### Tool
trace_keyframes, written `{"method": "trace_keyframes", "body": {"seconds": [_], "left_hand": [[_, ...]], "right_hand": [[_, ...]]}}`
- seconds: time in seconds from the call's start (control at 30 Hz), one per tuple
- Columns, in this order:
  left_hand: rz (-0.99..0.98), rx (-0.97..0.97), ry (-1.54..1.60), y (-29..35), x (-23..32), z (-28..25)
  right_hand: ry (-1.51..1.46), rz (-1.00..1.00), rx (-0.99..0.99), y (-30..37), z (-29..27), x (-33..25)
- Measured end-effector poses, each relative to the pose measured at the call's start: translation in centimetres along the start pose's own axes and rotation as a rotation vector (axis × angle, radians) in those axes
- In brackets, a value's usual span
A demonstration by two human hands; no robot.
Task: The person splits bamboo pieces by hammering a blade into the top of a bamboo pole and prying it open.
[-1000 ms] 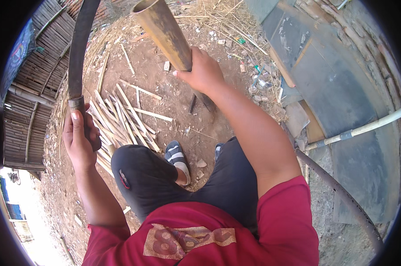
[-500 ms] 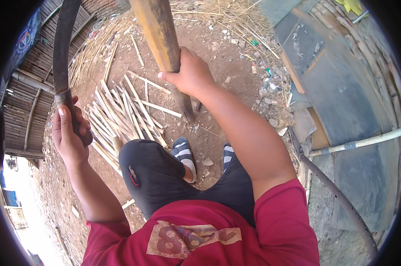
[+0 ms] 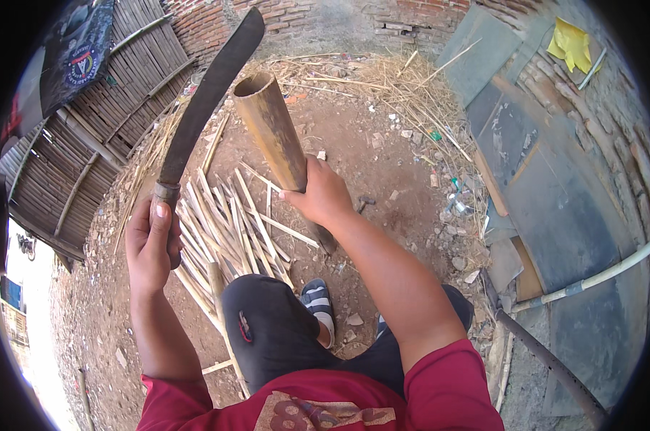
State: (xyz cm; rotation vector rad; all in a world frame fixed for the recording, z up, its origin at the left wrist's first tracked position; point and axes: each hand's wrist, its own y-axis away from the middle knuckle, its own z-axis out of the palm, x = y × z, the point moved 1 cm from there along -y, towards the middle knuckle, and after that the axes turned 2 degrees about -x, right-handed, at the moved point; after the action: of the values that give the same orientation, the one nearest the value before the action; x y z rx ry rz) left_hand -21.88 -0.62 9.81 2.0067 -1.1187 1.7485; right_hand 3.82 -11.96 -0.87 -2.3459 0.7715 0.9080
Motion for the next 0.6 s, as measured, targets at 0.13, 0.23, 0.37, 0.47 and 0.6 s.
{"method": "trace_keyframes", "body": {"seconds": [0.13, 0.23, 0.37, 0.47, 0.6], "left_hand": [[-0.027, -0.028, -0.095, -0.8, 1.7, 0.4], [-0.014, -0.027, -0.223, -1.6, 2.6, 0.0], [0.039, -0.023, -0.288, -1.9, 3.1, -0.2], [0.023, -0.025, -0.387, -2.0, 4.3, -1.0], [0.042, -0.021, -0.412, -2.6, 4.6, -0.8]], "right_hand": [[0.006, -0.024, 0.013, 0.1, 0.7, 0.5], [0.004, -0.034, 0.026, 0.5, 0.7, -0.2], [0.000, -0.016, 0.040, 0.5, 0.9, -0.1], [-0.010, -0.089, 0.069, 0.4, 1.4, 0.2], [-0.672, 0.072, 0.216, -2.2, 2.1, 7.2]]}}
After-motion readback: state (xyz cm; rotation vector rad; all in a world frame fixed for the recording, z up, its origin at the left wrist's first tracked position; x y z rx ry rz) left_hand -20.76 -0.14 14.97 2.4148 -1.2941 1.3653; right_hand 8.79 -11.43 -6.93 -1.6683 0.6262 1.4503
